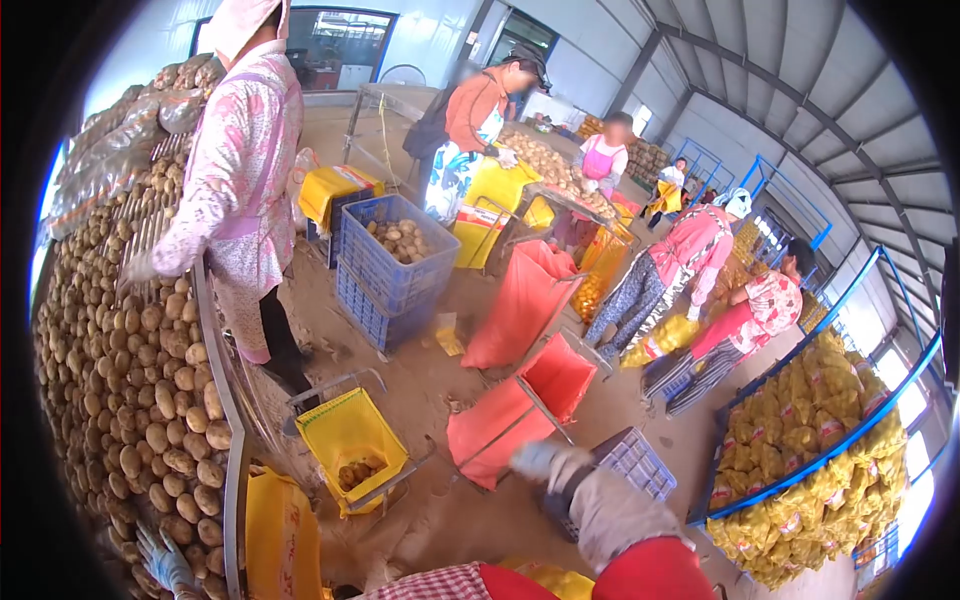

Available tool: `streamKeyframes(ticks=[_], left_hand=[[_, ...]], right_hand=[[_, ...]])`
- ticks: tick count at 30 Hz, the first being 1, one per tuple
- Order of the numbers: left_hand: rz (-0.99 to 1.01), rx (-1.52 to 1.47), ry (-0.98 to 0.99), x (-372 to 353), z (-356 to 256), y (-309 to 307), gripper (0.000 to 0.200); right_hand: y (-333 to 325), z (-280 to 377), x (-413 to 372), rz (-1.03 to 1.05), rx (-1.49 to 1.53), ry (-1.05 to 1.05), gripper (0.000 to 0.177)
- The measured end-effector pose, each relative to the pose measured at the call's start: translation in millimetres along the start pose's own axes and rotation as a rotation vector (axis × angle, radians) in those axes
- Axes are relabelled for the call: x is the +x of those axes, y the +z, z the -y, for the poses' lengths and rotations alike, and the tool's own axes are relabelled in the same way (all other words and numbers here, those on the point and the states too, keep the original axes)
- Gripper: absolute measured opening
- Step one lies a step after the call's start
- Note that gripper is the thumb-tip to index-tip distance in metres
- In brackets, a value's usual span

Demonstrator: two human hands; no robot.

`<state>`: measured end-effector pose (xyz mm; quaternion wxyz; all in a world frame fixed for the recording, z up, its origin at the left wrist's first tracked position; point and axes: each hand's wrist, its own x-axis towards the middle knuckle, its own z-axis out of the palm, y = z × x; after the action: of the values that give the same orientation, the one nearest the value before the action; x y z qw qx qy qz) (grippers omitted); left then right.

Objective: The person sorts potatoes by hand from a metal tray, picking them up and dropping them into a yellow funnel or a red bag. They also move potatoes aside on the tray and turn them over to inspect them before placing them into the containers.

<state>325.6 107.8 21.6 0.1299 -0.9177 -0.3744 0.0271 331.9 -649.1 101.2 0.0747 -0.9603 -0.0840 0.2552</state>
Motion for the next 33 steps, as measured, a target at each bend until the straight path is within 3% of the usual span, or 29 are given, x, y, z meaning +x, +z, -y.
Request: streamKeyframes(ticks=[1, 2, 3, 4, 6, 9, 16, 17, 20, 22, 23, 30, 31, 33], left_hand=[[-0.002, 0.002, -0.009, -2.7, 2.0, -1.9, 0.062], [0.003, -0.013, -0.01, -4.2, -1.3, -3.0, 0.062], [0.007, -0.023, -0.006, -4.2, -2.2, -4.3, 0.062], [0.004, -0.024, -0.01, -3.2, -2.6, -2.9, 0.062], [-0.008, -0.041, -0.015, -2.9, -2.8, 0.1, 0.062], [0.035, -0.024, -0.016, -11.6, -7.3, -19.8, 0.062], [0.039, -0.085, 0.088, -30.6, 1.8, -19.6, 0.063], [0.124, -0.125, 0.096, -40.6, 4.9, -27.8, 0.064], [0.118, -0.219, 0.321, -68.4, 30.1, -19.4, 0.084], [0.064, -0.011, 0.49, -103.8, 41.2, -51.5, 0.089], [0.067, -0.063, 0.502, -107.7, 48.8, -33.3, 0.098], [0.118, -0.215, 0.531, -103.4, 42.3, -52.1, 0.096], [0.259, -0.323, 0.415, -111.5, 30.3, -91.5, 0.099], [0.154, -0.459, 0.499, -104.0, 33.1, -63.6, 0.105]], right_hand=[[72.5, -10.9, 23.2, 0.025, -0.239, -0.16, 0.025], [135.2, -12.6, 38.1, 0.178, 0.028, 0.001, 0.034], [169.0, 4.7, 31.5, 0.155, 0.144, -0.043, 0.03], [157.2, 42.2, 21.0, 0.295, 0.213, 0.06, 0.039], [164.3, 79.8, 7.1, 0.36, 0.282, 0.168, 0.049], [155.2, 106.8, -5.6, 0.404, 0.35, 0.17, 0.053], [164.4, 117.2, 17.9, 0.367, 0.31, 0.214, 0.054], [154.0, 132.2, 14.9, 0.334, 0.334, 0.238, 0.057], [147.2, 154.9, 17.6, 0.28, 0.33, 0.263, 0.065], [161.4, 146.7, 25.9, 0.147, 0.331, 0.191, 0.066], [158.2, 143.9, 27.2, 0.148, 0.33, 0.192, 0.066], [144.4, 134.4, 23.7, 0.131, 0.182, 0.373, 0.065], [148.5, 140.1, 22.4, 0.132, 0.16, 0.35, 0.063], [133.5, 168.4, 12.5, 0.144, 0.245, 0.313, 0.06]])
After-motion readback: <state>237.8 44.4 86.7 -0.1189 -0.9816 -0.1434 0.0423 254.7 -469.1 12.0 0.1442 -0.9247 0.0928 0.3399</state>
